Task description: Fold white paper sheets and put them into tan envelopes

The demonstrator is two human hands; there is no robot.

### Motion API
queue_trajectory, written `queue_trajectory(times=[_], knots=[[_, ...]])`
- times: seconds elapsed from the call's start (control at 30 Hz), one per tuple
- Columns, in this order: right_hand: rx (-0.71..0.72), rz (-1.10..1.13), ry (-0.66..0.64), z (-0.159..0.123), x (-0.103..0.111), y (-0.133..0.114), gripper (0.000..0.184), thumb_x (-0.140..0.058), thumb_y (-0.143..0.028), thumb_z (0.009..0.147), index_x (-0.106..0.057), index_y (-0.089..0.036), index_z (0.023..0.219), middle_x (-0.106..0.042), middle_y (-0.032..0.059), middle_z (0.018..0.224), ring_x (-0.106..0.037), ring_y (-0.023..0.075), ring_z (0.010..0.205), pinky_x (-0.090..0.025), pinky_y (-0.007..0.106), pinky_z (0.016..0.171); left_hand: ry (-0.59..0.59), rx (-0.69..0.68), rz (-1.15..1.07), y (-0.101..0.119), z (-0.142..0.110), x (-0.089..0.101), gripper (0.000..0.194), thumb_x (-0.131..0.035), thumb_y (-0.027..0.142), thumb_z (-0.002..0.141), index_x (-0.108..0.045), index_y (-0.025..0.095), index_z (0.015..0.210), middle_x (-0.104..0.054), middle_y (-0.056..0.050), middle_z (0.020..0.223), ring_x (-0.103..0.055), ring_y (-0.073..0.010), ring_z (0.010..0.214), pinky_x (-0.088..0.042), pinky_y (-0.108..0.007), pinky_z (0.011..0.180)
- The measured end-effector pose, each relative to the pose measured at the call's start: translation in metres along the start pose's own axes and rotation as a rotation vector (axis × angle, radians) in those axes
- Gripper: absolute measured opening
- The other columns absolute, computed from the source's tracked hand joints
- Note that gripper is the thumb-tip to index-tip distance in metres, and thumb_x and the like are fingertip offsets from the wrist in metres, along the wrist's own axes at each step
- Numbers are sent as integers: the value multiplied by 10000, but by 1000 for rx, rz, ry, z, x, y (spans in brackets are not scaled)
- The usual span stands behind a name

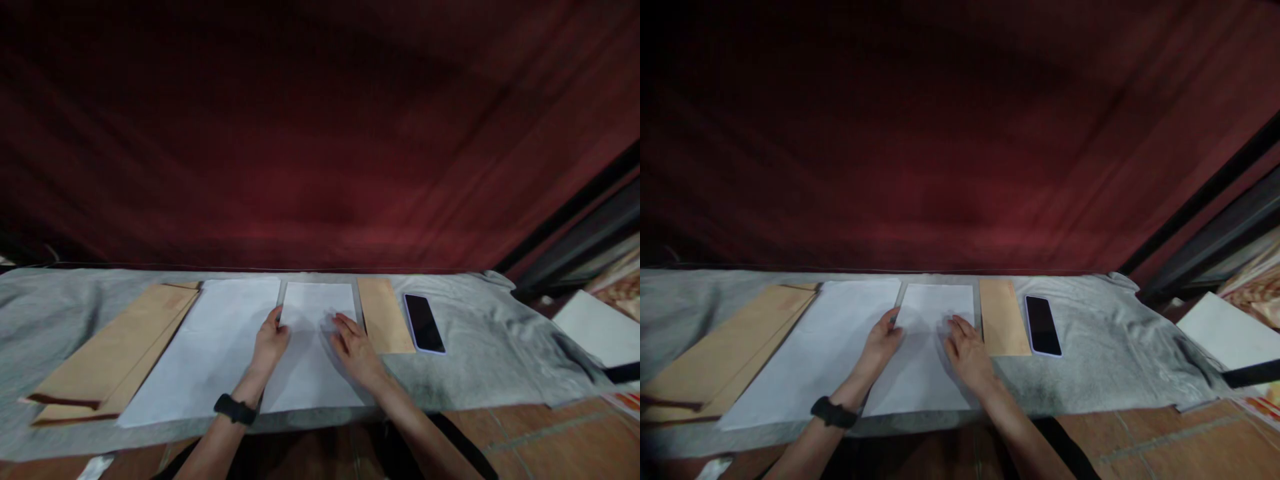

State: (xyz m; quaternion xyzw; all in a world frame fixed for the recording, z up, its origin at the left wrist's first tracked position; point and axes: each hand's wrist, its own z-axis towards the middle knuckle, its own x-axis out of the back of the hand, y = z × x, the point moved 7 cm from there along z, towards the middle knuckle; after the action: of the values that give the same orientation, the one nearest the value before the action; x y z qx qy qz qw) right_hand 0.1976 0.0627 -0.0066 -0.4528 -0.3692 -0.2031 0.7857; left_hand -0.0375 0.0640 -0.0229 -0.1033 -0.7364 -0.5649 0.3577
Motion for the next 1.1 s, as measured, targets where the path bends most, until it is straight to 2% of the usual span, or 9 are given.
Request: queue_trajectory(times=[0.13, 0.23, 0.33, 0.43, 0.5, 0.6, 0.73, 0.93, 1.1], knots=[[94, -214, -50, -13, -21, -9, 541, -454, -405, 1024, -450, -159, 1506, -424, 142, 1576, -385, 298, 1459, -348, 514, 1189, 76, -194, 261, 25, -22, 12, 536, -446, 109, 897, -474, 98, 1433, -692, -123, 1085, -692, -211, 935, -542, -322, 865], [128, -299, -25, -18, -26, -9, 550, -455, -410, 1028, -432, -166, 1520, -388, 136, 1595, -359, 296, 1477, -333, 520, 1196, 170, -306, 560, 44, -46, 14, 492, -356, 109, 941, -518, 85, 1405, -654, -187, 1145, -675, -270, 1009, -532, -412, 910], [138, -335, -16, -18, -26, -11, 531, -414, -370, 1046, -405, -167, 1536, -393, 124, 1592, -354, 273, 1482, -321, 510, 1205, 195, -445, 673, 54, -64, -5, 463, -345, 166, 972, -550, 82, 1379, -629, -214, 1253, -608, -320, 1189, -483, -479, 1009], [142, -338, -20, -16, -27, -15, 515, -337, -282, 1058, -353, -179, 1562, -391, 93, 1597, -338, 232, 1491, -293, 485, 1224, 110, -611, 605, 54, -73, -41, 495, -362, 255, 997, -469, 132, 1465, -480, -170, 1525, -402, -300, 1447, -380, -487, 1152], [141, -340, -22, -15, -30, -18, 517, -307, -229, 1049, -356, -178, 1560, -393, 84, 1596, -333, 219, 1493, -281, 474, 1231, 57, -623, 596, 46, -73, -59, 526, -332, 294, 1013, -424, 98, 1493, -426, -176, 1572, -345, -288, 1487, -331, -496, 1193], [131, -360, -13, -17, -34, -18, 516, -322, -212, 1037, -385, -162, 1546, -400, 98, 1591, -342, 234, 1489, -286, 482, 1225, 50, -598, 614, 35, -71, -67, 572, -316, 373, 1025, -406, 67, 1500, -400, -183, 1585, -323, -281, 1499, -297, -486, 1221], [114, -383, 32, -21, -31, -12, 532, -390, -267, 1036, -369, -137, 1551, -390, 130, 1594, -359, 259, 1479, -309, 478, 1213, 86, -579, 646, 27, -70, -58, 652, -359, 453, 1011, -392, 24, 1501, -365, -206, 1592, -301, -294, 1504, -294, -466, 1229], [97, -350, 60, -31, -20, 1, 590, -406, -312, 1039, -275, -149, 1590, -389, 137, 1594, -383, 273, 1466, -350, 484, 1193, 99, -531, 662, 14, -72, -48, 636, -381, 403, 1001, -356, 47, 1528, -348, -198, 1599, -298, -289, 1504, -307, -472, 1224], [62, -330, 58, -35, -12, 1, 566, -391, -318, 1042, -323, -134, 1573, -406, 137, 1585, -378, 279, 1469, -335, 481, 1207, 148, -540, 651, 13, -78, -38, 611, -368, 346, 994, -358, 55, 1531, -381, -204, 1582, -324, -301, 1494, -307, -514, 1221]])
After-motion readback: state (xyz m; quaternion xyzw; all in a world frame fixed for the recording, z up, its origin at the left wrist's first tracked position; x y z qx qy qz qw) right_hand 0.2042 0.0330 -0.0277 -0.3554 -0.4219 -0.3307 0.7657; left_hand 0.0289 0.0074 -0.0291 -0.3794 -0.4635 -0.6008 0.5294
